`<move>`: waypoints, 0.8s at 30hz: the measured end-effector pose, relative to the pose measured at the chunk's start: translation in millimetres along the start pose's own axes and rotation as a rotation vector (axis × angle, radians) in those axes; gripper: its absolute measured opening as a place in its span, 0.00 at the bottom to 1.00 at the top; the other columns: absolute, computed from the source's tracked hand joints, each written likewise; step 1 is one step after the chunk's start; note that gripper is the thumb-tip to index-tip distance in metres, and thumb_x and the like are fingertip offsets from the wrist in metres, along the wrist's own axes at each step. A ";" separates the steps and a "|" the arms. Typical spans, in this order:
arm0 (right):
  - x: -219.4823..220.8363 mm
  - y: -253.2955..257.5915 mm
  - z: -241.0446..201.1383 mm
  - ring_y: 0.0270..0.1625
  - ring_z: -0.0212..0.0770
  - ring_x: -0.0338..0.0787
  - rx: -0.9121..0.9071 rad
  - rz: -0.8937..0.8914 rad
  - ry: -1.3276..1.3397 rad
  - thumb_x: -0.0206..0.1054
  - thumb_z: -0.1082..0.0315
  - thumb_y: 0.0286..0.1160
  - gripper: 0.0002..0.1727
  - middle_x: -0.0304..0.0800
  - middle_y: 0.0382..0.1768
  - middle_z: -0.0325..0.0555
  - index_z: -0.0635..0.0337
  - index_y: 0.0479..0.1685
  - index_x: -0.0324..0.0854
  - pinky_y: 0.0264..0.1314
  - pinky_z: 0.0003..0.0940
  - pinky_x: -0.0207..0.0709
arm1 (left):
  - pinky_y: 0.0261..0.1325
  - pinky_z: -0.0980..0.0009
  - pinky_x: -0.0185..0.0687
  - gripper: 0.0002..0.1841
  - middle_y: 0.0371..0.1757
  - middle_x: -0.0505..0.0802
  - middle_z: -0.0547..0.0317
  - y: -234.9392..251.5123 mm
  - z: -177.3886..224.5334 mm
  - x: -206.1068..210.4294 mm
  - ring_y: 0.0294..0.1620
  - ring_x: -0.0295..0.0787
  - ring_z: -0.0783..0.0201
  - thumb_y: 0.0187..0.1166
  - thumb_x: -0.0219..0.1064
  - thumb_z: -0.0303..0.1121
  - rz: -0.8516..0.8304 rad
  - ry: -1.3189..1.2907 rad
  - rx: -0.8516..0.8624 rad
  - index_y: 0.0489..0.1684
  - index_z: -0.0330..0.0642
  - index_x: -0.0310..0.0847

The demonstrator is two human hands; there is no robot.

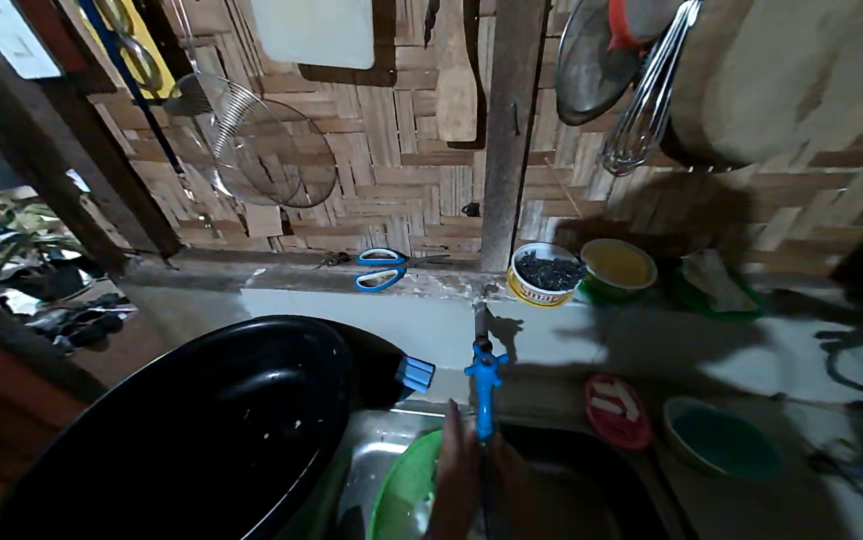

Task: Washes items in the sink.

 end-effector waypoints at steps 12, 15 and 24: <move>2.7 -9.9 -8.6 0.53 0.41 0.88 0.040 -0.001 0.044 0.46 0.52 0.94 0.29 0.88 0.54 0.57 0.72 0.71 0.74 0.60 0.42 0.83 | 0.91 0.55 0.54 0.37 0.90 0.58 0.26 4.1 -0.8 1.1 0.91 0.57 0.43 0.90 0.49 0.39 -0.041 0.016 0.000 0.91 0.23 0.39; -6.1 -15.9 -46.9 0.55 0.41 0.87 0.095 0.118 0.055 0.47 0.53 0.95 0.28 0.86 0.58 0.57 0.71 0.75 0.70 0.61 0.40 0.81 | 0.90 0.52 0.56 0.37 0.87 0.60 0.19 -42.7 10.8 17.5 0.89 0.58 0.36 0.86 0.60 0.33 -0.126 0.226 0.114 0.87 0.17 0.47; 3.6 -19.1 -16.6 0.63 0.40 0.86 -0.002 -0.034 -0.035 0.49 0.54 0.93 0.29 0.86 0.64 0.59 0.74 0.73 0.73 0.71 0.40 0.78 | 0.90 0.54 0.52 0.37 0.90 0.57 0.27 12.0 0.8 -5.1 0.91 0.55 0.44 0.91 0.47 0.41 0.029 -0.064 -0.042 0.92 0.25 0.38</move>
Point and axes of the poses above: each hand's wrist, its own y-axis towards the middle knuckle, its own x-axis out of the palm, z = x × y, the point moved 7 cm from there along y, towards the middle knuckle
